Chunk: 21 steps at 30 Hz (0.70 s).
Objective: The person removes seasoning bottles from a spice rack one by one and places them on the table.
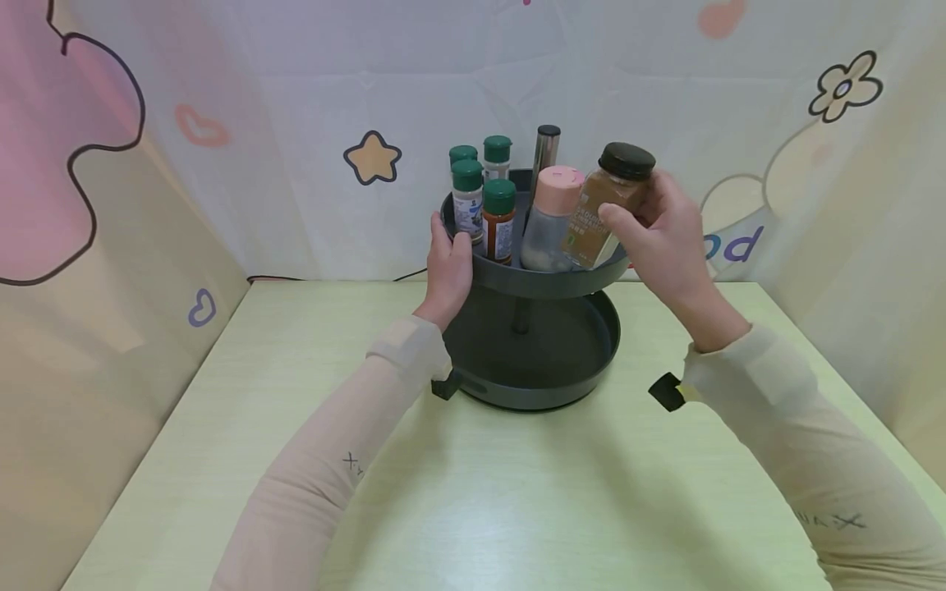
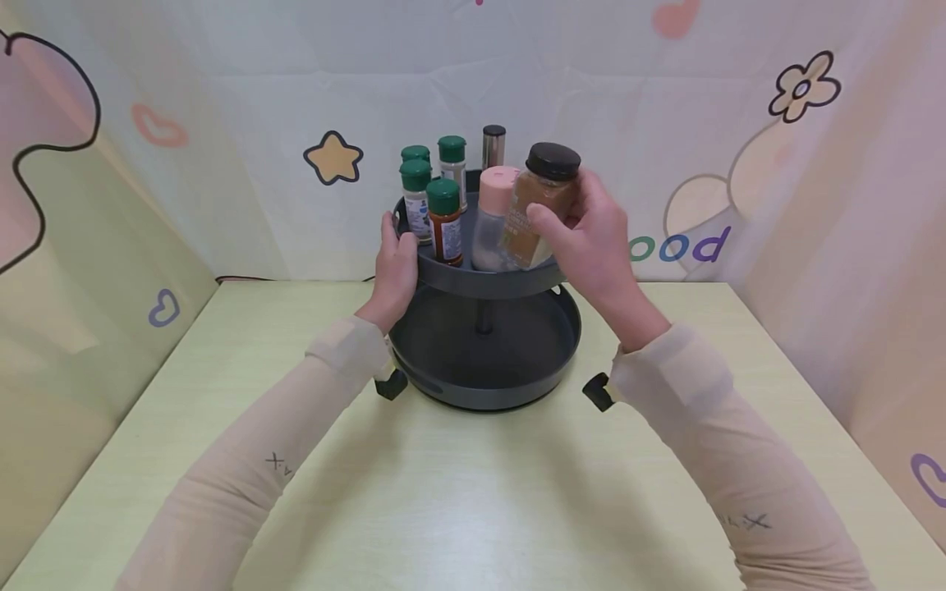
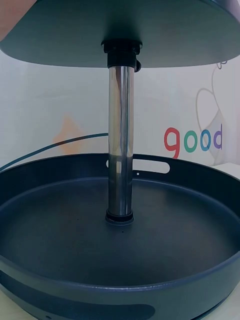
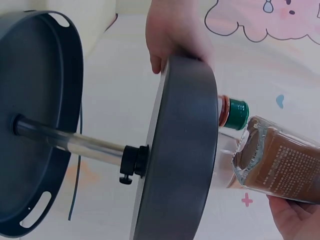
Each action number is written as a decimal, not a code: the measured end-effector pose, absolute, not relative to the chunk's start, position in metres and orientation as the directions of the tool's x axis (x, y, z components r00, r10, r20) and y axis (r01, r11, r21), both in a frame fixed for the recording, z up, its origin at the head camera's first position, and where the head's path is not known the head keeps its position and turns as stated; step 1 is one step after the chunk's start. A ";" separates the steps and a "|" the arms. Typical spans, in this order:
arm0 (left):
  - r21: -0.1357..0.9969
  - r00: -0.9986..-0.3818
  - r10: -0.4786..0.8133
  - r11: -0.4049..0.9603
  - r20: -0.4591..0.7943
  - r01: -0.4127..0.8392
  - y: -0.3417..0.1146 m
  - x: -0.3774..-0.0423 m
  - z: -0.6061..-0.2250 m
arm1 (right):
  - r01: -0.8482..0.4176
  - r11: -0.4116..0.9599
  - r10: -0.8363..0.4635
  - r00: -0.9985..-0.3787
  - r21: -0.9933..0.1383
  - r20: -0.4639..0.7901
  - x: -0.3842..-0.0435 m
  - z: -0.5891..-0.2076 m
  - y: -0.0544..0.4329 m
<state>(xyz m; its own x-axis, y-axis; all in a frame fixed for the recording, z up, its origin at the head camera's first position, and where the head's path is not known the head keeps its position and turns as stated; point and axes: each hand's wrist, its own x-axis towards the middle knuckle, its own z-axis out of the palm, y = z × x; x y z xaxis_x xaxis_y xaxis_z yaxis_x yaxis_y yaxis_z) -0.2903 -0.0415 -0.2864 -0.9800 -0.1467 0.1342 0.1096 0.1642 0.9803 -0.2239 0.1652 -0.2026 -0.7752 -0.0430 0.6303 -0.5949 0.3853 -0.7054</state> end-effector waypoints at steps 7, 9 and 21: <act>0.980 -0.980 -0.149 0.168 0.135 0.110 -0.042 -0.291 -0.288 | -0.587 0.409 -0.074 -0.785 -0.699 0.616 -0.217 -0.206 0.162; 0.980 -0.980 -0.149 0.168 0.136 0.110 -0.042 -0.291 -0.288 | -0.578 0.424 -0.079 -0.791 -0.698 0.607 -0.215 -0.207 0.162; 0.981 -0.980 -0.148 0.162 0.134 0.110 -0.042 -0.292 -0.289 | -0.571 0.412 -0.126 -0.808 -0.710 0.576 -0.203 -0.211 0.158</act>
<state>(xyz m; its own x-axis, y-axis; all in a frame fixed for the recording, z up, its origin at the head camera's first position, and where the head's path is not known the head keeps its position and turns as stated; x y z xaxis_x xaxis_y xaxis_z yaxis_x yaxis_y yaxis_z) -0.2922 -0.0415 -0.2890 -0.9799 -0.1479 0.1342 0.1100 0.1617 0.9807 -0.2033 0.1577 -0.2115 -0.8076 -0.1264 0.5760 -0.5710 0.4116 -0.7103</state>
